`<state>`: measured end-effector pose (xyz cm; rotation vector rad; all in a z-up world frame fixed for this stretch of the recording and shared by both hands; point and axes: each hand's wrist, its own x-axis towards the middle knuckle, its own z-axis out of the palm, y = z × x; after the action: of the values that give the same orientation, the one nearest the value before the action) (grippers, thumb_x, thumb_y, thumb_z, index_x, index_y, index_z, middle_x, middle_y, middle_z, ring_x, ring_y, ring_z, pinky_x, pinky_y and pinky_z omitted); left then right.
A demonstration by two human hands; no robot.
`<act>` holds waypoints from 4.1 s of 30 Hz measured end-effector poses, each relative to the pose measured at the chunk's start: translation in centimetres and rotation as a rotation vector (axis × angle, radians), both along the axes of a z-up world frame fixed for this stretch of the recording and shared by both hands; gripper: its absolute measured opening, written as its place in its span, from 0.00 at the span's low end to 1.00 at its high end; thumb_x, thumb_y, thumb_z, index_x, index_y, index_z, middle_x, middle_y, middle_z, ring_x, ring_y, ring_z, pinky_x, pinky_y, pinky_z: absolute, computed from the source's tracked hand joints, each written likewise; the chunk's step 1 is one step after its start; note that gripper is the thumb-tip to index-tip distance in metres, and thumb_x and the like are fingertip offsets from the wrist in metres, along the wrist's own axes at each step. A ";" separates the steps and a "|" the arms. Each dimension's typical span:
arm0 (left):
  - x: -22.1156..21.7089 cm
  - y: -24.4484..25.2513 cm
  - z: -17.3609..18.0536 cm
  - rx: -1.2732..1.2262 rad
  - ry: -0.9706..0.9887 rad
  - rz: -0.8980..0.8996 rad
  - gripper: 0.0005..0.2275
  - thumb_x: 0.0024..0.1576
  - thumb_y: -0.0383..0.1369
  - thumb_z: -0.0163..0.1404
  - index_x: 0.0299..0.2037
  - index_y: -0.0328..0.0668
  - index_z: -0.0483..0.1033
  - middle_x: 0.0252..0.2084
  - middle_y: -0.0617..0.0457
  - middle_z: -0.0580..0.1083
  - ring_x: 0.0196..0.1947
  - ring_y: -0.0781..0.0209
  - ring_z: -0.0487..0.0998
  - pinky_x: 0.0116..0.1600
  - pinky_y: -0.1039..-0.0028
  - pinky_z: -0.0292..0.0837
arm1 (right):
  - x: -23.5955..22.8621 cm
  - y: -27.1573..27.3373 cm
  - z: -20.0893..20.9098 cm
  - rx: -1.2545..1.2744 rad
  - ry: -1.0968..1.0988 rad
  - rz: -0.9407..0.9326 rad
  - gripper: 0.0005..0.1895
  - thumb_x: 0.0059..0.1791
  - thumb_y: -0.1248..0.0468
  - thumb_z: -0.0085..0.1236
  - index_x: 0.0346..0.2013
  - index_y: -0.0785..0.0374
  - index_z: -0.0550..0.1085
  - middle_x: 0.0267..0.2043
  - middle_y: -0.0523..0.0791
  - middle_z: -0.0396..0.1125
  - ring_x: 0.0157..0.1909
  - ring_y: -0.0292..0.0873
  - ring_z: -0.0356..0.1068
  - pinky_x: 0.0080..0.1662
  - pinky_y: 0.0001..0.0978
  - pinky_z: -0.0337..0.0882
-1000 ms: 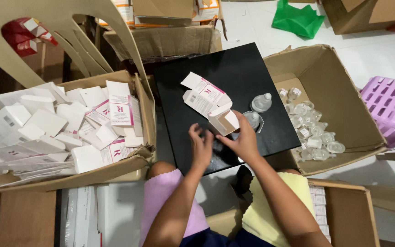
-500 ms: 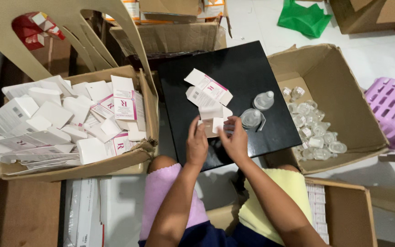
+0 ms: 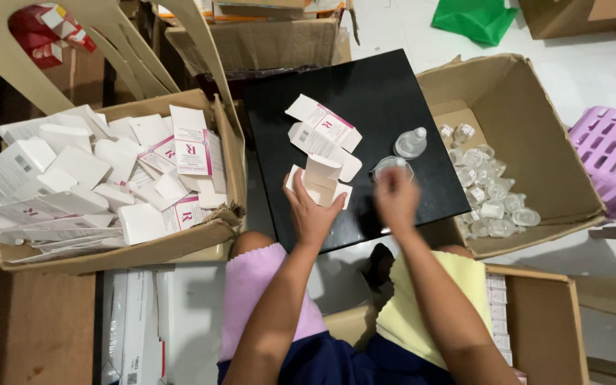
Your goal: The person repeatedly picks small white boxes and clear plastic bottles from nearby boxes, places them on a black table, inserts each bottle into a box, and closes the box. The person stacks the completed boxes on the table. The workspace contains multiple cardboard boxes filled with boxes and bottles.
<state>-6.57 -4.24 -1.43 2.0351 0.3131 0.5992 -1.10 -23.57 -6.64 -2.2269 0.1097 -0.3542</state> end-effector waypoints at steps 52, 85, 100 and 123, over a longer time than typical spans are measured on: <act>3.8 2.4 -6.9 -0.006 -0.017 -0.865 0.46 0.40 0.30 0.65 0.69 0.42 0.51 0.67 0.38 0.62 0.68 0.37 0.62 0.70 0.57 0.60 | -1.6 1.0 16.8 -0.201 0.236 0.878 0.38 0.33 0.75 0.66 0.58 0.61 0.69 0.56 0.48 0.67 0.59 0.49 0.67 0.59 0.41 0.68; 3.4 2.9 -5.0 -0.026 0.056 -0.862 0.49 0.38 0.24 0.64 0.71 0.43 0.44 0.69 0.35 0.60 0.70 0.35 0.58 0.70 0.57 0.60 | -2.3 5.8 12.1 -0.643 -0.049 0.721 0.30 0.33 0.67 0.70 0.51 0.64 0.75 0.48 0.54 0.70 0.51 0.57 0.69 0.52 0.45 0.71; 3.8 2.9 -5.8 -0.044 0.080 -0.848 0.51 0.38 0.23 0.63 0.72 0.45 0.41 0.69 0.35 0.58 0.71 0.33 0.57 0.71 0.57 0.58 | -0.9 6.5 12.3 -0.761 0.021 0.701 0.22 0.39 0.65 0.63 0.49 0.56 0.78 0.41 0.51 0.75 0.45 0.56 0.75 0.46 0.47 0.73; 4.1 2.8 -6.0 -0.042 0.105 -0.867 0.53 0.38 0.24 0.66 0.73 0.45 0.41 0.71 0.34 0.56 0.72 0.33 0.55 0.72 0.57 0.57 | 2.9 8.5 11.5 -1.237 0.573 0.633 0.19 0.45 0.63 0.56 0.51 0.49 0.80 0.44 0.50 0.76 0.46 0.53 0.78 0.45 0.45 0.77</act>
<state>-2.44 -1.43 -7.41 1.9240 -0.4844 -0.0556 1.84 -15.11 4.89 -3.2998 -0.6753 0.7956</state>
